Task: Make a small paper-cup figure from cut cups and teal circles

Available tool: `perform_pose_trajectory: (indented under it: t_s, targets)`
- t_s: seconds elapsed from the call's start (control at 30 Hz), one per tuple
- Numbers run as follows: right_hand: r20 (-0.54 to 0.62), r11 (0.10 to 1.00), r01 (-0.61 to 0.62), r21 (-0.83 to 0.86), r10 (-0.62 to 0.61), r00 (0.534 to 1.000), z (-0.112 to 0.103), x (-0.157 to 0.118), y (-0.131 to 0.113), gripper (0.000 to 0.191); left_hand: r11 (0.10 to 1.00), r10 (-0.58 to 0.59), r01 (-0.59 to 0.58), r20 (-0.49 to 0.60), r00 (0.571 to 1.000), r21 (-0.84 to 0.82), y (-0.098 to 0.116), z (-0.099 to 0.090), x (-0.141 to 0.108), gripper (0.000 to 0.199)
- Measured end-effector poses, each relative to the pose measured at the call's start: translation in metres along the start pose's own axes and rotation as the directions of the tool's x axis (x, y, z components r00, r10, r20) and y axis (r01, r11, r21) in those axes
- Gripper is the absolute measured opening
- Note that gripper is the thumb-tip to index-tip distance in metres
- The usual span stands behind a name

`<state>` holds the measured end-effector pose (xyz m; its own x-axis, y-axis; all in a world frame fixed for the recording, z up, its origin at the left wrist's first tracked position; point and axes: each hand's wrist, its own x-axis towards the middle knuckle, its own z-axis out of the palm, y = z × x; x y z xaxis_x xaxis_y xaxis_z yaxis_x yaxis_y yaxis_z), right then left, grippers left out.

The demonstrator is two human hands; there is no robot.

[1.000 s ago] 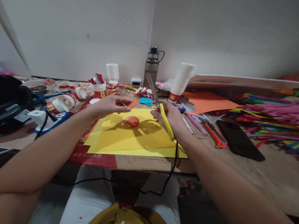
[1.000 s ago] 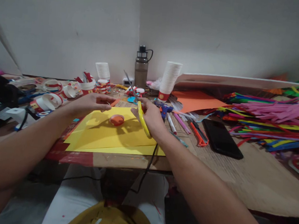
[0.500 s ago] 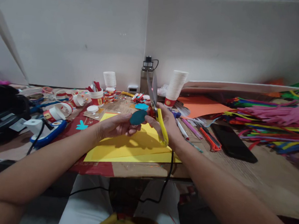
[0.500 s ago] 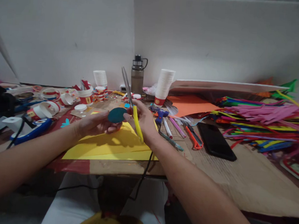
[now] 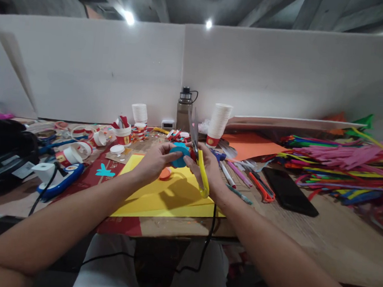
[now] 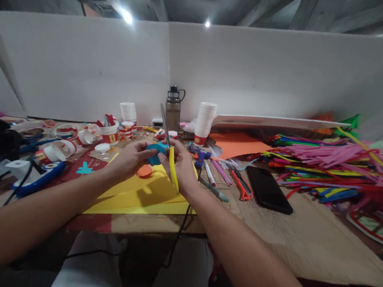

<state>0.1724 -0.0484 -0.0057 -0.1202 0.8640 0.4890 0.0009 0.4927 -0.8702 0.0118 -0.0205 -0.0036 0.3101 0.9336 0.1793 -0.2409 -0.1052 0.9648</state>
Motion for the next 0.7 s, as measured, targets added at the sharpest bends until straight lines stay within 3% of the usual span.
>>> perform_pose_trajectory:
  t_s: [0.23,0.4,0.57,0.7]
  targets:
    - [0.033,0.987,-0.064,-0.146,0.069,0.997,-0.006,0.001,0.001,0.038,0.969,0.099,-0.121,-0.108,0.989,-0.217,0.016,0.001,0.015,0.025]
    - [0.089,0.972,-0.117,-0.205,0.137,0.986,-0.007,0.002,0.01,0.042,0.957,0.087,-0.125,-0.153,0.984,-0.262,0.012,-0.017,0.015,0.028]
    - [0.005,0.986,-0.116,-0.119,0.117,0.993,-0.007,0.003,0.008,0.043,0.945,0.137,-0.202,-0.252,0.958,-0.256,0.018,-0.04,0.022,0.026]
    - [-0.024,0.991,-0.106,-0.087,0.105,0.994,-0.01,0.005,0.01,0.044,0.961,0.091,-0.16,-0.285,0.954,-0.227,0.013,-0.052,0.028,0.025]
